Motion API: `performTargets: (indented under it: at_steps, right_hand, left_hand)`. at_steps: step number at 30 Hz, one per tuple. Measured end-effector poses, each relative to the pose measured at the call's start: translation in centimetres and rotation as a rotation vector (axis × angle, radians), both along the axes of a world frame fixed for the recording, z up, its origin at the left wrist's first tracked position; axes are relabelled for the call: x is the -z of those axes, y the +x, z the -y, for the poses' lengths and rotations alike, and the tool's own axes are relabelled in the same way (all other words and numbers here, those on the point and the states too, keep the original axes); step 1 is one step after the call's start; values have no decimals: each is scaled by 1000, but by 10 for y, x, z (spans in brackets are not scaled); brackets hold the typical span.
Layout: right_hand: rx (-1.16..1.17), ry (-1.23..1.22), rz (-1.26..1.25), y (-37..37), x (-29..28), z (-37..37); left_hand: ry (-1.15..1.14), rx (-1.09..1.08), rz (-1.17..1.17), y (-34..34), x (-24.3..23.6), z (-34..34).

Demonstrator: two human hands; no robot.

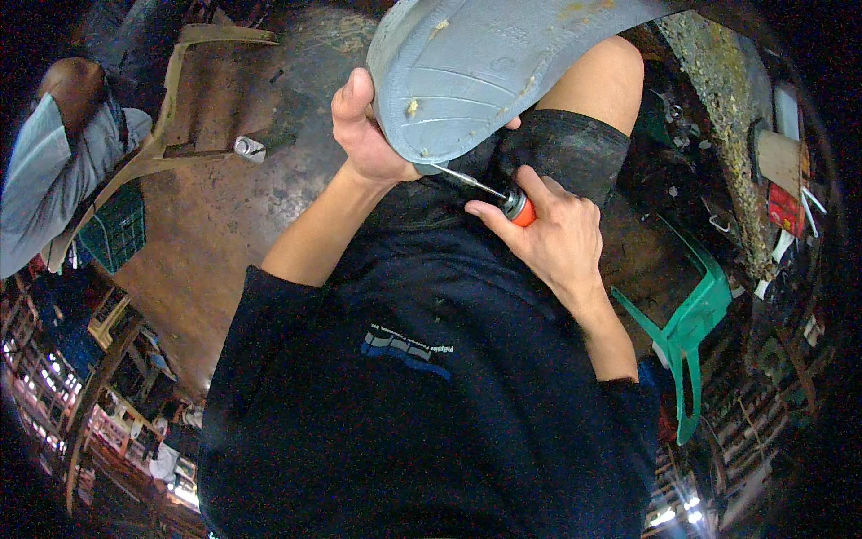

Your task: The person uses a screwdriver to scrape and clean the sole of a shoe held on their lap. They repeatedly scrape the sole surface and edges, then place the shoe on a nearby shelf.

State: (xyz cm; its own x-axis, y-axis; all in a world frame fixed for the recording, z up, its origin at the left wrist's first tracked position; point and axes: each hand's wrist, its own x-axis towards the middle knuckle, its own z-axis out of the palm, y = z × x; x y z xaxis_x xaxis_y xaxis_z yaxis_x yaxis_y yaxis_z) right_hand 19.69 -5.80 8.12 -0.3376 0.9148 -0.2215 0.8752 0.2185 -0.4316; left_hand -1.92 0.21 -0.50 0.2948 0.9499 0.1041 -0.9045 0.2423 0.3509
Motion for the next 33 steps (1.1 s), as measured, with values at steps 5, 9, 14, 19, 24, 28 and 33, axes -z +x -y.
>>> performTargets:
  at_steps: [5,9,14,19,24,28,33]
  right_hand:
    - [22,15,-16,0,4,0]
    - [33,10,-56,-4,2,2]
    - [57,37,-29,-3,1,2]
    - [104,44,-53,0,9,-1]
    - [37,39,-46,-2,7,2]
    - [62,48,-13,-5,6,2]
    - [-6,34,-17,-6,6,3]
  left_hand:
    - [94,-8,-120,-2,1,-1]
    - [38,-90,-157,7,1,4]
    - [80,-29,-173,7,-1,-1]
    - [-153,-57,95,2,-15,5]
    - [-266,-73,-289,0,-25,12]
    - [-302,-77,-305,-3,-26,13]
    - [-291,-83,-282,2,-21,16]
